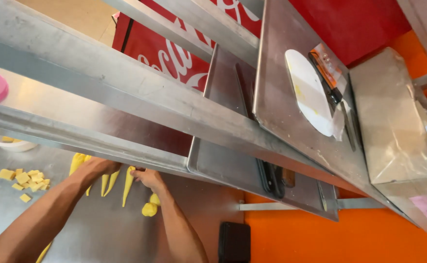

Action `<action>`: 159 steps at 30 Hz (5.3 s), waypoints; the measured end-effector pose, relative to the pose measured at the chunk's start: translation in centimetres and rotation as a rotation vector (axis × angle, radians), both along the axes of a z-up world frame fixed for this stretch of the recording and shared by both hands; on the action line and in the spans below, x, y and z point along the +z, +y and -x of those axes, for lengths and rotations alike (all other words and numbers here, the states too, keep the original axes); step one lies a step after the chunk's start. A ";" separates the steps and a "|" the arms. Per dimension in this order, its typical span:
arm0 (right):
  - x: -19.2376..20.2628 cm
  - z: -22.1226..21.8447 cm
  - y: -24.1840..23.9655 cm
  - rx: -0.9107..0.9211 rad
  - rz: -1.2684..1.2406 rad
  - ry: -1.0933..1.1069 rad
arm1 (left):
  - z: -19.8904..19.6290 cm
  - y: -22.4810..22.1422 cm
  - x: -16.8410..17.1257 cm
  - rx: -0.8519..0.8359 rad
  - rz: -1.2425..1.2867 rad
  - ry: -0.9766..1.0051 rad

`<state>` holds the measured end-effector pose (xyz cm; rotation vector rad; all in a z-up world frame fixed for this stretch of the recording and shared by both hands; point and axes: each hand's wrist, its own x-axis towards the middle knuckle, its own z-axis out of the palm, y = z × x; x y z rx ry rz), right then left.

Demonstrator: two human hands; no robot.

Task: Shaping and arranging small pieces of yellow dough on a stainless steel table in a bakery.

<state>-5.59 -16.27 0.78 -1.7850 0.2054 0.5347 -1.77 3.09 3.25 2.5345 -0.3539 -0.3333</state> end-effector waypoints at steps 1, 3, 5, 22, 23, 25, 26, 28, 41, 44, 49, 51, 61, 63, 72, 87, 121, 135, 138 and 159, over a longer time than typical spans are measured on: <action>1.2 0.2 0.3 0.048 0.204 0.097 | 0.2 0.3 0.1 0.011 -0.019 -0.015; 1.9 0.0 0.6 0.087 0.408 0.192 | 0.2 0.3 0.6 0.021 -0.047 -0.054; 0.9 -0.2 0.7 0.072 0.169 0.065 | 0.6 0.0 1.3 0.024 -0.071 -0.089; 3.9 1.2 -5.0 0.293 0.813 -0.437 | 7.5 -7.2 -0.8 -0.034 0.028 -0.226; 6.4 2.8 -6.5 0.383 0.888 -0.205 | 9.7 -8.3 0.1 -0.029 0.258 -0.006; 3.6 6.6 -6.7 0.293 0.803 -0.205 | 12.9 -10.5 -0.8 -0.052 0.288 -0.010; 2.2 8.5 -6.8 0.223 0.705 -0.207 | 14.5 -11.5 -1.2 -0.057 0.310 -0.005; -0.2 11.6 -5.7 -0.162 0.466 -0.219 | 15.6 -11.1 -0.9 -0.066 0.291 0.061; 7.6 30.2 -8.0 -0.542 0.740 -0.005 | 19.3 -2.2 3.5 -0.422 -0.130 0.328; 6.6 29.7 -7.7 -0.154 0.916 0.002 | 19.0 -3.7 2.1 -0.558 -0.456 0.216; 12.3 26.0 -6.9 0.011 1.114 -0.162 | 19.9 -7.1 1.9 -0.456 -0.323 -0.093; 9.7 25.8 -6.5 -0.080 1.191 -0.472 | 20.9 -7.4 0.8 -0.367 -0.173 -0.238; 8.3 25.7 -6.8 -0.103 1.042 -0.936 | 21.9 -7.9 0.6 -0.263 -0.109 -0.445; 8.5 25.8 -6.5 -0.104 1.020 -0.880 | 22.0 -7.5 0.8 -0.329 -0.179 -0.294; 10.4 31.3 -2.3 -0.227 1.116 -0.688 | 28.5 -3.8 2.7 -0.287 -0.063 -0.693; 10.8 20.0 -7.8 -0.138 0.855 0.049 | 14.8 -13.5 -1.8 -0.340 0.027 -0.512; 7.6 34.2 -6.5 -0.027 1.010 -0.438 | 26.6 -1.0 -0.6 -0.570 -0.074 -0.675; 6.0 23.5 -14.7 -0.151 1.012 -0.365 | 16.6 -6.1 -1.7 -0.482 0.191 -0.330; 6.1 25.0 -13.3 -0.248 1.002 -0.501 | 20.1 -4.3 -1.5 -0.410 -0.004 -0.557; 10.8 35.0 -6.0 -0.302 0.973 -0.483 | 16.0 1.8 7.1 -0.230 0.185 -0.150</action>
